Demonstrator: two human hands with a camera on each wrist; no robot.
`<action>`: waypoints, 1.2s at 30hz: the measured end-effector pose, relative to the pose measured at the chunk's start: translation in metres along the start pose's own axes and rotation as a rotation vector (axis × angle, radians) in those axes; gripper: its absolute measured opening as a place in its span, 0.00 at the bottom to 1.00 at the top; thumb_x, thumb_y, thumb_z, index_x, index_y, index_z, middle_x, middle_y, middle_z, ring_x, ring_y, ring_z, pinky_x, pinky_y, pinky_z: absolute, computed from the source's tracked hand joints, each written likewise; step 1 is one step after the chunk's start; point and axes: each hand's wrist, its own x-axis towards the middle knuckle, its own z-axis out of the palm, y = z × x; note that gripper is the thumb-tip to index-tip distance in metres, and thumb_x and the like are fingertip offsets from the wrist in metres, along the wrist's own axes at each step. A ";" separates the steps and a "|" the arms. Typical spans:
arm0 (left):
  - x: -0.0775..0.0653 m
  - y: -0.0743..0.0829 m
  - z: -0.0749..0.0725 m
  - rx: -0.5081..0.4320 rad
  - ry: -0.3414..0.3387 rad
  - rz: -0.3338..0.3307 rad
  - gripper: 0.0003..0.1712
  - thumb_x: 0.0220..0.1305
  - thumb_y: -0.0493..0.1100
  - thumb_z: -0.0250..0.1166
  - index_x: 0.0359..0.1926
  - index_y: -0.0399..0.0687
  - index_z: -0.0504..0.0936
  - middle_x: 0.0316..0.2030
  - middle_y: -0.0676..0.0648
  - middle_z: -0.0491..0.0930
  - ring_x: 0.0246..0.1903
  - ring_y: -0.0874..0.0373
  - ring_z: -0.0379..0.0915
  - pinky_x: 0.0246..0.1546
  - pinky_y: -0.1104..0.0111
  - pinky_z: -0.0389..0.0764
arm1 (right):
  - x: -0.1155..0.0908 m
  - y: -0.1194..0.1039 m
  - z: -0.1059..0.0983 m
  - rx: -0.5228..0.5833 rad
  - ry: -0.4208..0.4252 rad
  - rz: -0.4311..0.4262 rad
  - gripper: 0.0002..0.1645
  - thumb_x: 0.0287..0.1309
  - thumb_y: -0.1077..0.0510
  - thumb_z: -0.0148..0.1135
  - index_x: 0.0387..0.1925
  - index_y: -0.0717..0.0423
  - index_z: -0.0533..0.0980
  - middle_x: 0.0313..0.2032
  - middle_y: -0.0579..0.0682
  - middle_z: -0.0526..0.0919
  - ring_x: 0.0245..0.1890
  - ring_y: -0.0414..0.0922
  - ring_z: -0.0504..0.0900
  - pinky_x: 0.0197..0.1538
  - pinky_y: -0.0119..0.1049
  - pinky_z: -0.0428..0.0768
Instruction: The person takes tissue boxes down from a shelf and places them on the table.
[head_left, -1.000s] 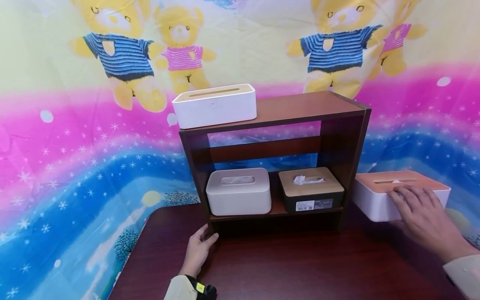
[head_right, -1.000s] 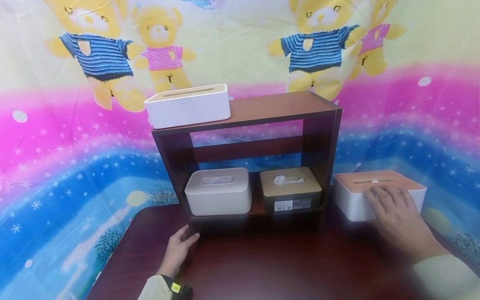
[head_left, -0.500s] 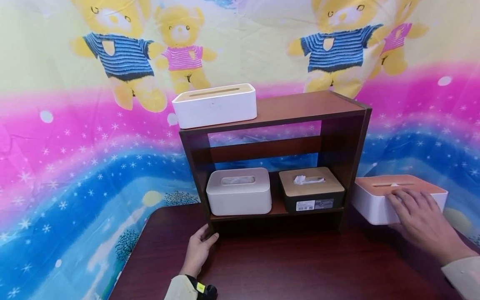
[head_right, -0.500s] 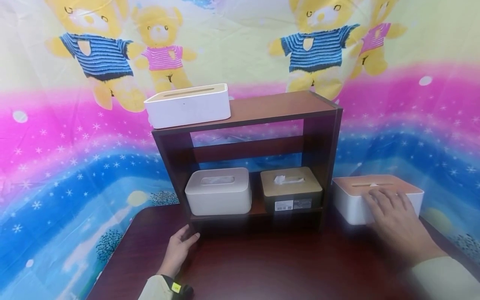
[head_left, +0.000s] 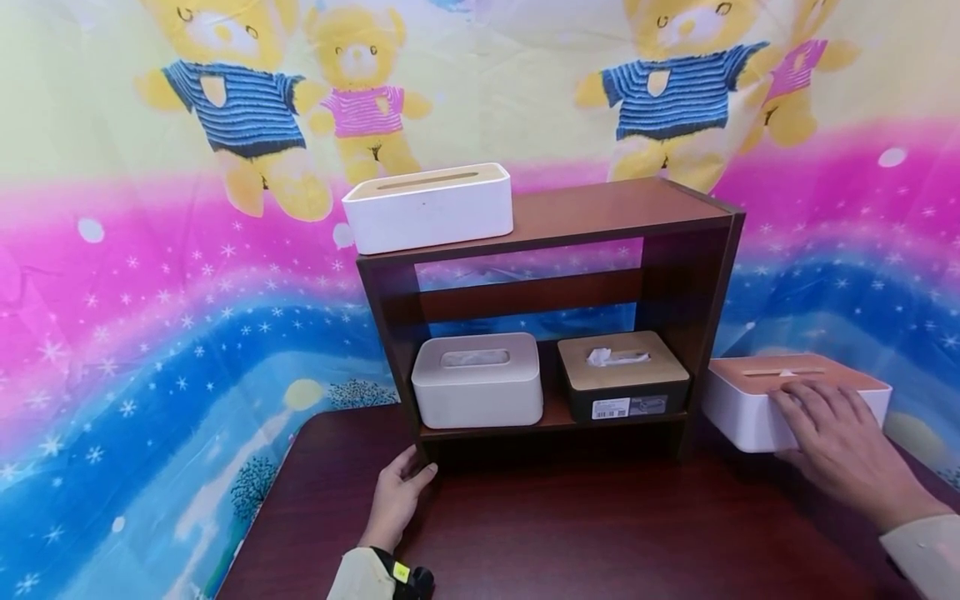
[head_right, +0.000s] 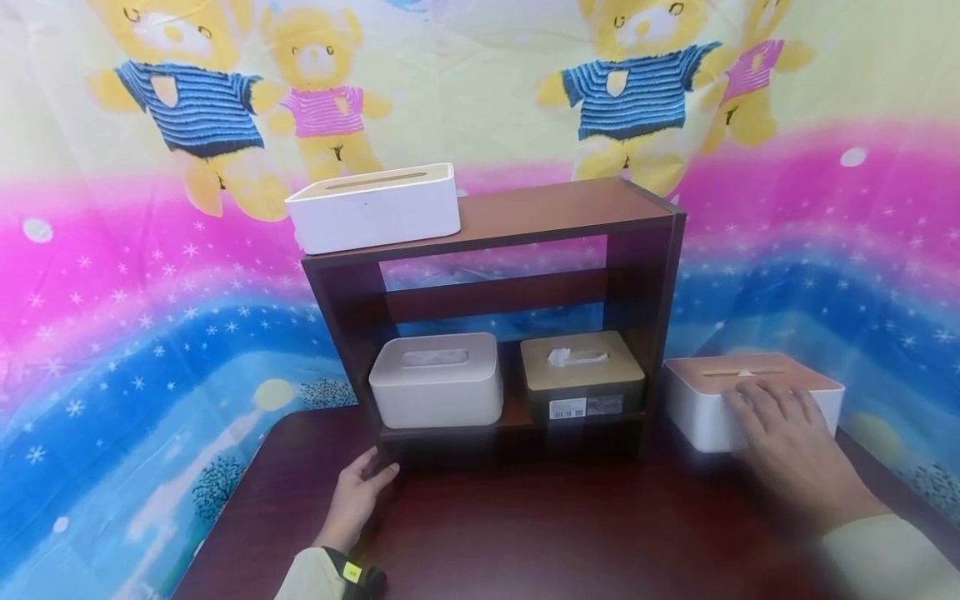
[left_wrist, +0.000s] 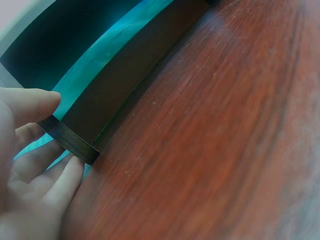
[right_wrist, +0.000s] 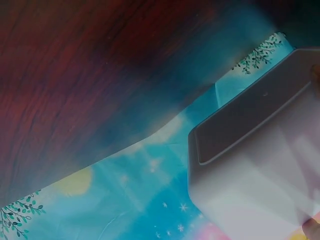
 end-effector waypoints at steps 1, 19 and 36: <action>0.000 0.000 0.000 0.000 -0.001 -0.002 0.33 0.53 0.46 0.65 0.60 0.45 0.67 0.55 0.42 0.69 0.54 0.50 0.65 0.46 0.60 0.72 | -0.001 0.000 0.000 0.000 -0.007 0.003 0.53 0.54 0.26 0.24 0.55 0.68 0.64 0.50 0.69 0.65 0.51 0.66 0.60 0.59 0.59 0.47; -0.002 0.003 0.000 -0.003 -0.005 -0.011 0.32 0.54 0.44 0.64 0.60 0.45 0.67 0.55 0.42 0.69 0.54 0.49 0.64 0.46 0.60 0.72 | -0.009 -0.005 0.003 0.008 -0.043 0.027 0.55 0.52 0.25 0.24 0.56 0.68 0.63 0.51 0.69 0.65 0.52 0.66 0.59 0.59 0.59 0.47; 0.001 0.001 0.001 0.000 -0.004 -0.008 0.32 0.54 0.44 0.64 0.60 0.45 0.67 0.55 0.42 0.69 0.54 0.50 0.64 0.46 0.60 0.73 | -0.015 -0.008 0.011 0.026 -0.035 0.029 0.55 0.52 0.25 0.24 0.56 0.69 0.63 0.50 0.70 0.65 0.51 0.66 0.59 0.59 0.59 0.46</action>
